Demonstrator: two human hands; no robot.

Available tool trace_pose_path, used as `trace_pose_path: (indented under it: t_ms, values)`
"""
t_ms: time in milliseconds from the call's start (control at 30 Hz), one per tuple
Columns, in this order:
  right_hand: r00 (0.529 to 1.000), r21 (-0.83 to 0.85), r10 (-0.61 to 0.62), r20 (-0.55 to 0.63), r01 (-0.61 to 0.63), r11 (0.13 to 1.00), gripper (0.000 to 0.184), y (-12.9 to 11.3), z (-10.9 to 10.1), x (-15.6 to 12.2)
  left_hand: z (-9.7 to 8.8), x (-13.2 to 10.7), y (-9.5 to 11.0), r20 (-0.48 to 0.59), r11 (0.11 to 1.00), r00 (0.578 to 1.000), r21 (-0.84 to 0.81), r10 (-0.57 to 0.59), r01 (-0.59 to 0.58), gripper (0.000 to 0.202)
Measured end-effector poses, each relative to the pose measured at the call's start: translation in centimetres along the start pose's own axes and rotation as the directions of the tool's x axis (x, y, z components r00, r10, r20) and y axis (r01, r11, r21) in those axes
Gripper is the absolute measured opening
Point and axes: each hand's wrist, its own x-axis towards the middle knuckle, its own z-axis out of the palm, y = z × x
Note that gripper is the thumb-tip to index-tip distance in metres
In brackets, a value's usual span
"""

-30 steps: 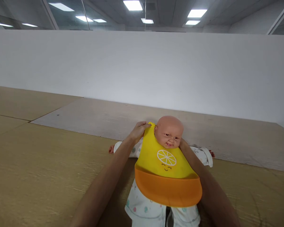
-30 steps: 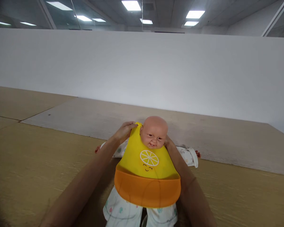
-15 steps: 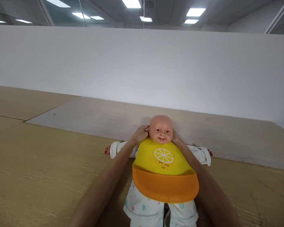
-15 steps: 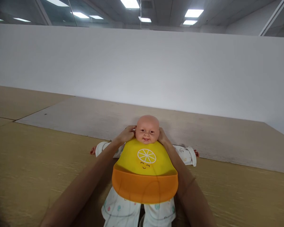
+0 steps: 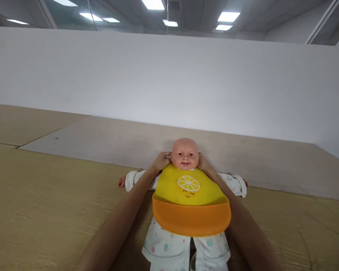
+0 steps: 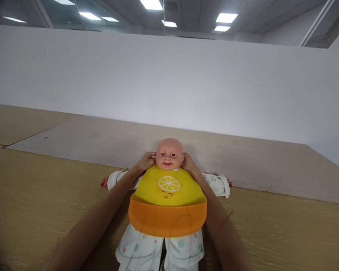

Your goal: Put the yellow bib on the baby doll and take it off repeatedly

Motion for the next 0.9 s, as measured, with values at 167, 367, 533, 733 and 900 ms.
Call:
trace_pose_path:
  t_ms: [167,367,533,733,900]
  values:
    - [1.000,0.002,-0.001,0.002,0.001,1.000,0.033,-0.3,-0.3,-0.1,-0.1,0.2,-0.5,-0.045,0.999,0.999,0.041,-0.014,0.016,0.038]
    - [1.000,-0.020,-0.021,-0.011,0.021,1.000,0.036,-1.1,-0.4,-0.4,-0.4,0.5,-0.5,-0.088,0.983,0.995,0.182,0.056,-0.039,0.046]
    - [0.990,-0.172,-0.130,-0.053,0.119,0.978,0.045,-1.4,-1.0,-1.2,-0.6,0.4,-0.4,-0.100,0.975,0.990,0.212,0.096,-0.073,0.044]
    - [0.999,-0.181,-0.033,-0.005,0.031,0.983,0.031,-1.3,-1.9,-1.1,-0.8,0.7,-0.9,-0.092,0.978,0.995,0.209,0.038,-0.018,0.046]
    - [0.998,-0.119,0.023,0.055,-0.017,0.993,0.024,-2.4,-3.2,-1.5,-0.9,0.7,-1.0,-0.071,0.978,0.997,0.207,0.025,-0.010,0.043]
